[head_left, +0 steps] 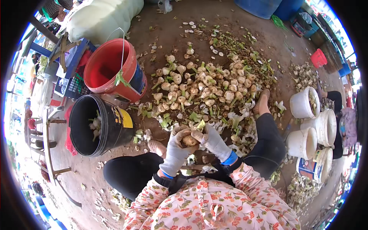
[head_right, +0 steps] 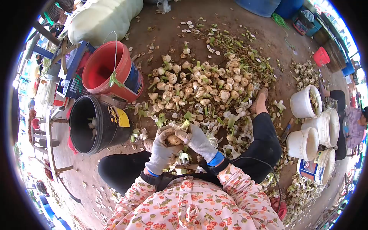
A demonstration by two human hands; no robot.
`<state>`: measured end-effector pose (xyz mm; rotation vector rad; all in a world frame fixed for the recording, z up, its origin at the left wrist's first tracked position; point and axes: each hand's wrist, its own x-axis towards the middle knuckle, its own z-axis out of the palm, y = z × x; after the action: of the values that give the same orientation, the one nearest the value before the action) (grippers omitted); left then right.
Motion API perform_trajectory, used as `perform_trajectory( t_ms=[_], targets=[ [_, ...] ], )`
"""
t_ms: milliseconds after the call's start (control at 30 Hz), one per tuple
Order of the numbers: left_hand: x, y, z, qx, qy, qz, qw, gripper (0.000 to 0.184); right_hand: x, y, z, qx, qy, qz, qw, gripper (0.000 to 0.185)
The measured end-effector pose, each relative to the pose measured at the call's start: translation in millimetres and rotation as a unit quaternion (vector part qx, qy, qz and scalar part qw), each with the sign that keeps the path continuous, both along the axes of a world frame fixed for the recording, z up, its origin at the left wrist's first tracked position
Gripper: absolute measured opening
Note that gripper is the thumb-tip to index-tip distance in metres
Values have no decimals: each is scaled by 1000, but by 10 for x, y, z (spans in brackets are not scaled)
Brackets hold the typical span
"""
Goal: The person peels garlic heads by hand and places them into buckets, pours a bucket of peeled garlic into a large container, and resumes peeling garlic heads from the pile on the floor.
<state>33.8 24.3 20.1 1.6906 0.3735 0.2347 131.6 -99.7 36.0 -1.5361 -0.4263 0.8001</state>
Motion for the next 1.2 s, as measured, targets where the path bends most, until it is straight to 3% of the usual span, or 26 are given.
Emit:
perform_trajectory(
  t_ms=[100,133,200,300,367,433,467,533,567,633,700,733,767,800,900,967,1033,1067,1167,1200],
  targets=[
    [-74,-15,127,84,-10,-12,996,56,-46,-61,-36,9,-71,15,997,30],
    [-93,-31,100,-9,-2,6,1000,55,-44,-80,-111,14,-119,22,993,28],
    [-112,-79,40,-194,15,40,980,54,-40,-123,-62,35,-20,31,999,26],
    [-100,-84,91,-294,13,39,955,58,-46,-202,-99,45,103,25,993,20],
    [-106,-95,146,-351,-4,38,936,55,-64,-206,-104,56,96,3,994,21],
    [-141,-64,137,-399,-6,35,916,52,-18,-246,-38,32,42,53,997,21],
    [-154,-30,137,-468,-9,27,883,52,0,-263,-13,20,16,78,997,22],
    [-175,33,136,-598,-15,13,801,53,6,-267,-26,43,-151,79,984,20],
    [-188,29,122,-605,-18,9,796,53,1,-260,-23,55,-233,80,968,19],
    [-186,15,89,-618,-25,-1,786,56,-74,-164,5,79,-16,20,997,20],
    [-152,-55,180,-592,-18,41,805,52,-153,-139,0,62,29,-13,998,23],
    [-163,-49,107,-589,-6,33,807,51,-180,-143,-29,35,-37,-14,999,26],
    [-166,-28,38,-587,5,24,809,50,-129,-149,-89,20,-208,29,977,29],
    [-195,67,-15,-639,30,-30,768,52,-77,-147,-127,8,-377,40,925,32],
    [-223,190,-222,-655,34,-119,745,57,-176,-92,-152,12,-388,-45,920,27],
    [-204,61,-214,-475,23,-17,879,49,-210,-73,-137,-8,-339,-89,936,22],
    [-165,-69,-136,-266,9,89,960,43,-190,-68,48,-31,-324,-70,943,21],
    [-179,-38,-117,-276,-6,93,957,37,-193,-87,-8,3,-190,-35,981,17],
    [-230,135,3,-373,13,97,923,37,-139,-230,-66,28,65,-5,997,14],
    [-244,194,9,-390,36,80,917,38,-160,-235,-71,33,38,3,999,14]
  ],
)
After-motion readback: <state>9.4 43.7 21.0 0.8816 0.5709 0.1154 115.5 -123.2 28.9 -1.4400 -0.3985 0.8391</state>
